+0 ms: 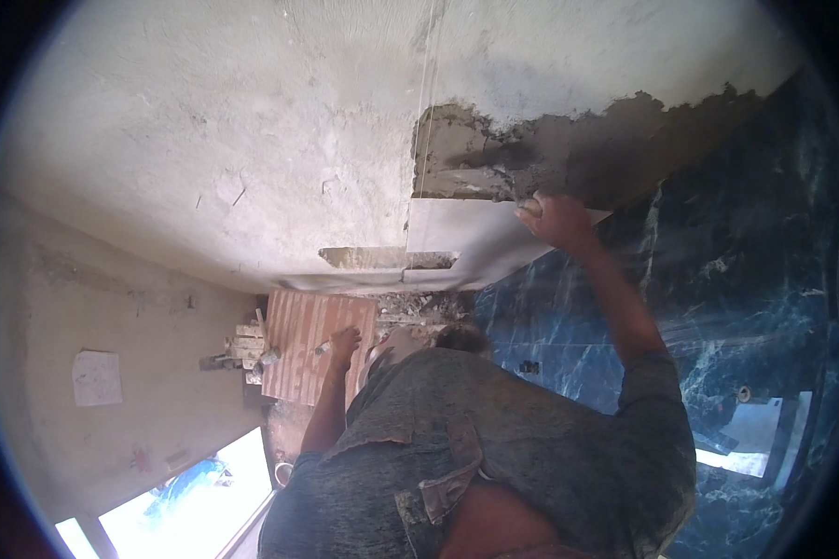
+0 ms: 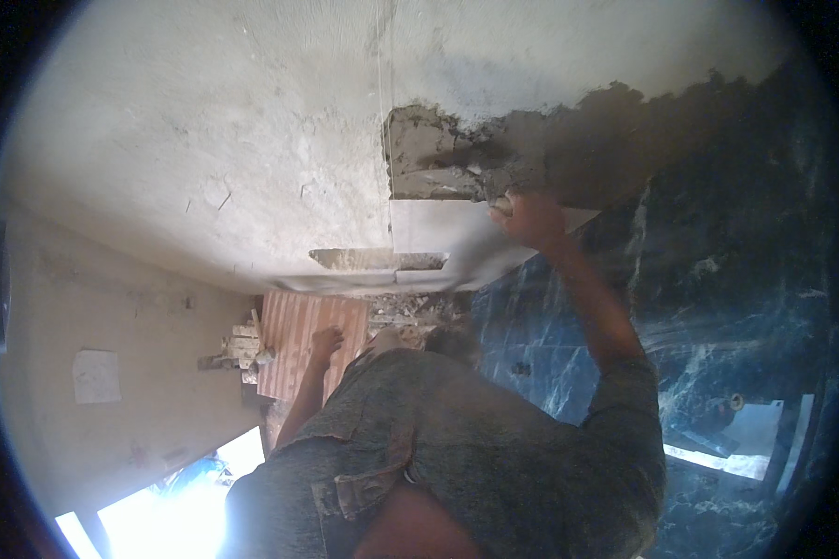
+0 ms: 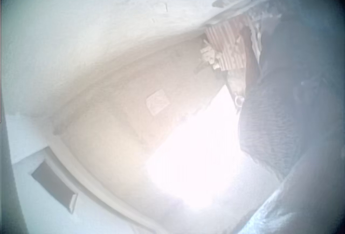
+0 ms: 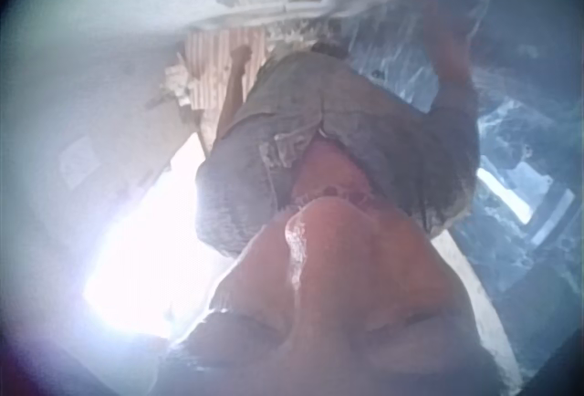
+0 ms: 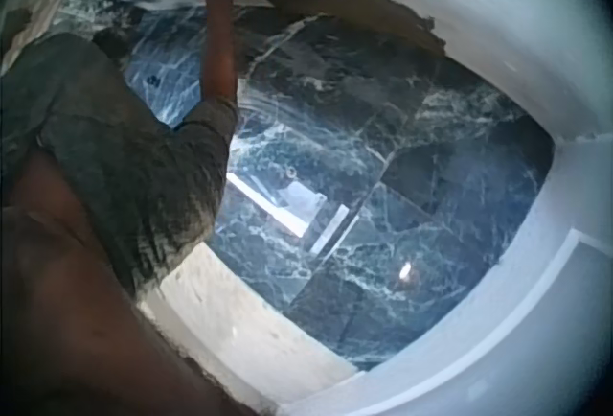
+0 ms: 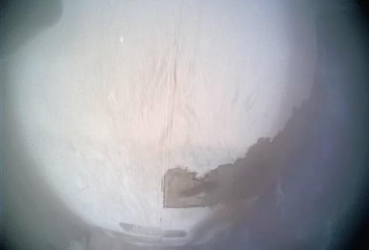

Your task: The person applies plaster to a wall with a trowel, taking it from a bucket, and then lifts and positions a large tile onto the plastered surface with the help of another person.

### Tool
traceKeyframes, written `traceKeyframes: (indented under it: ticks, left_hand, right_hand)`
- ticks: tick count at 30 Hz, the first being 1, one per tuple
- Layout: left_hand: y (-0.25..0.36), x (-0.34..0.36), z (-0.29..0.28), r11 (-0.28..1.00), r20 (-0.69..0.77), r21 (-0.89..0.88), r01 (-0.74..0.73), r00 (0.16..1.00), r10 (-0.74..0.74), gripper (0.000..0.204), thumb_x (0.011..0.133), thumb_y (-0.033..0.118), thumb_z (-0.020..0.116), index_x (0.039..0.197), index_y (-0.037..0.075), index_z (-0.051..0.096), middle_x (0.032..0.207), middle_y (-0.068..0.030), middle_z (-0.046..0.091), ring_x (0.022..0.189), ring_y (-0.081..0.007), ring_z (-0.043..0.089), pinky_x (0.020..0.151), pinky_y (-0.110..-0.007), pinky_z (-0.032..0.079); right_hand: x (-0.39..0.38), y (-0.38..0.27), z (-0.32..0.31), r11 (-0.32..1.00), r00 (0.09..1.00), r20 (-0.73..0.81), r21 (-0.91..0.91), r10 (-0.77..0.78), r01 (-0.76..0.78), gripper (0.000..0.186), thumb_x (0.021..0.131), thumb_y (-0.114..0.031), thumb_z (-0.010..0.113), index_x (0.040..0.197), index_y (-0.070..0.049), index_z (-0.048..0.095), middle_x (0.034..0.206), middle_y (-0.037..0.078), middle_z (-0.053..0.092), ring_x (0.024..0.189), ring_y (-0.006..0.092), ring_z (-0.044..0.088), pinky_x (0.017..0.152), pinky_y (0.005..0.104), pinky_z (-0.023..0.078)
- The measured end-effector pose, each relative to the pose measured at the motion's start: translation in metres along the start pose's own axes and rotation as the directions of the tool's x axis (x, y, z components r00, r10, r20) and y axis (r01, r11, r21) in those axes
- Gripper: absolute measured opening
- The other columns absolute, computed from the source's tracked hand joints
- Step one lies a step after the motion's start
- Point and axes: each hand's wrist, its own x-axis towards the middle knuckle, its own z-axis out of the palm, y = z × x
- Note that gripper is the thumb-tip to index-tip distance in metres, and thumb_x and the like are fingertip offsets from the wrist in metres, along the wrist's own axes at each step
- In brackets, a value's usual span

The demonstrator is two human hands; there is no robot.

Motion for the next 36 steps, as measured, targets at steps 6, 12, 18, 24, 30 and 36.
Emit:
traceKeyframes:
  ticks: [6, 12, 18, 24, 30, 36]
  left_hand:
    - [0.000, 0.003, -0.006, 0.999, -0.032, 0.038, -0.023, 0.999, 0.024, 0.036, 0.087, 0.015, 0.054, 0.117, -0.003, 0.062, 0.087, -0.0075, 0.066, 0.071, -0.0141, 0.062, 0.057, -0.025, 0.047]
    - [0.004, -0.005, -0.005, 1.000, -0.035, 0.011, 0.028, 0.999, -0.027, 0.026, 0.086, 0.012, 0.056, 0.107, -0.001, 0.063, 0.082, -0.0055, 0.064, 0.067, -0.0131, 0.061, 0.054, -0.023, 0.045]
    - [-0.005, -0.006, -0.019, 0.997, 0.006, -0.056, 0.058, 0.998, -0.057, 0.017, 0.086, 0.013, 0.058, 0.096, 0.001, 0.064, 0.078, -0.0044, 0.063, 0.065, -0.0124, 0.061, 0.052, -0.022, 0.045]
    - [0.003, -0.002, -0.008, 0.998, 0.053, -0.044, -0.035, 0.998, 0.037, 0.017, 0.084, 0.013, 0.060, 0.094, 0.000, 0.066, 0.076, -0.0034, 0.062, 0.064, -0.0113, 0.060, 0.052, -0.022, 0.044]
    - [0.018, 0.009, 0.008, 0.999, 0.095, 0.019, -0.041, 0.995, 0.039, 0.026, 0.086, 0.013, 0.056, 0.106, -0.002, 0.064, 0.078, -0.0029, 0.062, 0.066, -0.0103, 0.059, 0.054, -0.021, 0.044]
    - [0.015, 0.003, 0.012, 1.000, 0.044, 0.018, -0.017, 0.999, 0.017, 0.030, 0.087, 0.014, 0.055, 0.111, -0.003, 0.063, 0.085, -0.0048, 0.064, 0.071, -0.0116, 0.060, 0.055, -0.022, 0.044]
  right_hand:
    - [0.004, -0.009, 0.064, 0.997, 1.000, 0.017, 0.079, 0.008, -0.009, 0.054, 0.082, -0.052, 0.059, 0.101, -0.001, 0.064, 0.092, 0.021, 0.067, 0.087, 0.0378, 0.066, 0.079, 0.0479, 0.051]
    - [0.016, 0.007, 0.107, 0.999, 0.983, -0.183, 0.035, 0.001, 0.006, 0.048, 0.077, -0.048, 0.067, 0.096, -0.003, 0.063, 0.087, 0.018, 0.067, 0.078, 0.0372, 0.066, 0.071, 0.0476, 0.052]
    - [0.011, 0.024, 0.106, 0.999, 0.910, -0.412, -0.006, -0.048, 0.050, 0.048, 0.074, -0.047, 0.072, 0.096, -0.004, 0.065, 0.085, 0.016, 0.068, 0.075, 0.0345, 0.067, 0.068, 0.0446, 0.053]
    - [0.002, 0.014, 0.060, 1.000, 0.880, -0.474, -0.019, 0.002, -0.013, 0.047, 0.073, -0.047, 0.074, 0.092, -0.005, 0.067, 0.082, 0.015, 0.068, 0.071, 0.0347, 0.067, 0.066, 0.0446, 0.053]
    - [0.006, 0.017, 0.030, 0.999, 0.788, -0.615, -0.032, -0.023, 0.004, 0.043, 0.074, -0.048, 0.073, 0.083, -0.007, 0.065, 0.074, 0.015, 0.065, 0.065, 0.0334, 0.066, 0.057, 0.0425, 0.053]
    - [-0.007, 0.020, 0.006, 0.995, 0.759, -0.644, 0.052, 0.097, -0.083, 0.041, 0.071, -0.041, 0.079, 0.087, -0.006, 0.066, 0.078, 0.013, 0.067, 0.068, 0.0323, 0.067, 0.061, 0.0407, 0.054]
